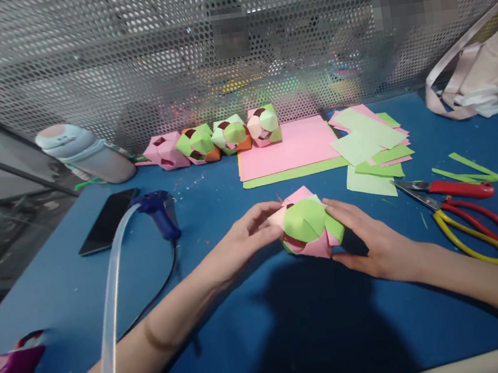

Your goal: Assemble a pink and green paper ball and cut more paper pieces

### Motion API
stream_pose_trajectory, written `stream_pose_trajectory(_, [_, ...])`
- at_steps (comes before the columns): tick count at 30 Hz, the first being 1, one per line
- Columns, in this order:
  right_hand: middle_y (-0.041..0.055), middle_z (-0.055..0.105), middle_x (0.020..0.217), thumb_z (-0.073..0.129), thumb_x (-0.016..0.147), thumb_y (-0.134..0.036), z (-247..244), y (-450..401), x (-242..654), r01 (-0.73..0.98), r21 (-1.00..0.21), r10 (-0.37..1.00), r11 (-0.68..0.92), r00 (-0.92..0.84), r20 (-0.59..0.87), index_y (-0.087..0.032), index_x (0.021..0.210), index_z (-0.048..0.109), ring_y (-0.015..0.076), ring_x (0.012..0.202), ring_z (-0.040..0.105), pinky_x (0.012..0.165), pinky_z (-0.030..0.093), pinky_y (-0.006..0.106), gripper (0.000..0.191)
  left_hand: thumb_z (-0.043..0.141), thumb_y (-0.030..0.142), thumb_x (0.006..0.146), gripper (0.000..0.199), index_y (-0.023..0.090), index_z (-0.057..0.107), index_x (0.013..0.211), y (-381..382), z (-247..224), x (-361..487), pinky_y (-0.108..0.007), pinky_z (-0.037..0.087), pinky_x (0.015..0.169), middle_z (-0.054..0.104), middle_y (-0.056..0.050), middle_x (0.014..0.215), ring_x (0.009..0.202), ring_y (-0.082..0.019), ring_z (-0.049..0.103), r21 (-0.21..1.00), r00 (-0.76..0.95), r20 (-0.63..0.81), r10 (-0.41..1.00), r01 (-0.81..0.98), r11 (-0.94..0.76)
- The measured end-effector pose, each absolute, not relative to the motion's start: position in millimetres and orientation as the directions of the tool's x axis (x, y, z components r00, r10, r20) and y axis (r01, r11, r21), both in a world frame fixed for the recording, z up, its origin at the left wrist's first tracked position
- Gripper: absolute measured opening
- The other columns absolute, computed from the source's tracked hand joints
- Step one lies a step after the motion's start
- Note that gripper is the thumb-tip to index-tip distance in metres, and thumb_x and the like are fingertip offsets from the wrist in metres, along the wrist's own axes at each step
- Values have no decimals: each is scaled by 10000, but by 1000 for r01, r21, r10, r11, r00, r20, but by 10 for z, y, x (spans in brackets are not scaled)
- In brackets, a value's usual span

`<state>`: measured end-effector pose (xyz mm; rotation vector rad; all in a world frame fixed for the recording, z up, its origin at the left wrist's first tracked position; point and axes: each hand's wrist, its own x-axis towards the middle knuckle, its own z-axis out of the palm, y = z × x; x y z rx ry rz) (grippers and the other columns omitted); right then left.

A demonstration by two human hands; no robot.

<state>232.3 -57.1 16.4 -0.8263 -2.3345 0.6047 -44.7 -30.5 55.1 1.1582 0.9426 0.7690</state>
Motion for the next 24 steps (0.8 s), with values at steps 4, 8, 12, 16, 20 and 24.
stream_pose_trajectory(4, [165,247,1581,577,929,-284,119,-565,2299,455,-526,678,719,-626,385,-252,1553,92,293,1461,274,1120,405,534,791,762,354,769,498,234,568,1211,-401,520,-330,-391,443,1011,564,-92,1335,1231,-278,525,982,327,-160,932,-46,185])
stream_pose_trajectory(8, [176,335,1546,565,938,-300,101,-599,2244,515,-459,686,724,-608,400,-214,1539,168,276,1437,334,1106,437,492,726,796,363,707,674,215,470,1277,-502,448,-193,-420,453,1021,536,-128,1361,1253,-311,519,975,288,-196,937,-49,219])
stream_pose_trajectory(12, [170,374,1531,552,942,-285,83,-627,2211,508,-452,677,733,-606,418,-202,1537,184,272,1428,354,1110,436,490,704,793,361,708,811,215,371,1384,-570,367,-146,-439,405,1082,434,-157,1457,1314,-326,469,981,239,-192,952,14,194])
stream_pose_trajectory(16, [164,385,1528,554,942,-283,59,-652,2199,499,-461,677,734,-601,425,-217,1536,182,269,1429,354,1109,438,506,704,815,350,684,895,258,322,1425,-623,373,-136,-412,387,1107,308,-149,1548,1385,-325,394,979,144,-201,969,7,202])
stream_pose_trajectory(20, [176,414,1506,558,943,-279,39,-690,2176,512,-445,678,735,-581,450,-204,1516,235,261,1409,391,1094,459,483,662,818,340,687,954,246,252,1448,-665,390,-94,-384,373,1123,392,-150,1490,1390,-290,394,975,99,-215,972,-32,219])
stream_pose_trajectory(24, [165,435,1492,558,939,-262,29,-707,2163,506,-441,671,741,-566,478,-214,1513,248,265,1394,412,1090,464,481,654,790,327,732,862,266,284,1429,-669,366,-84,-360,407,1089,496,-109,1404,1333,-263,465,979,102,-192,976,-49,198])
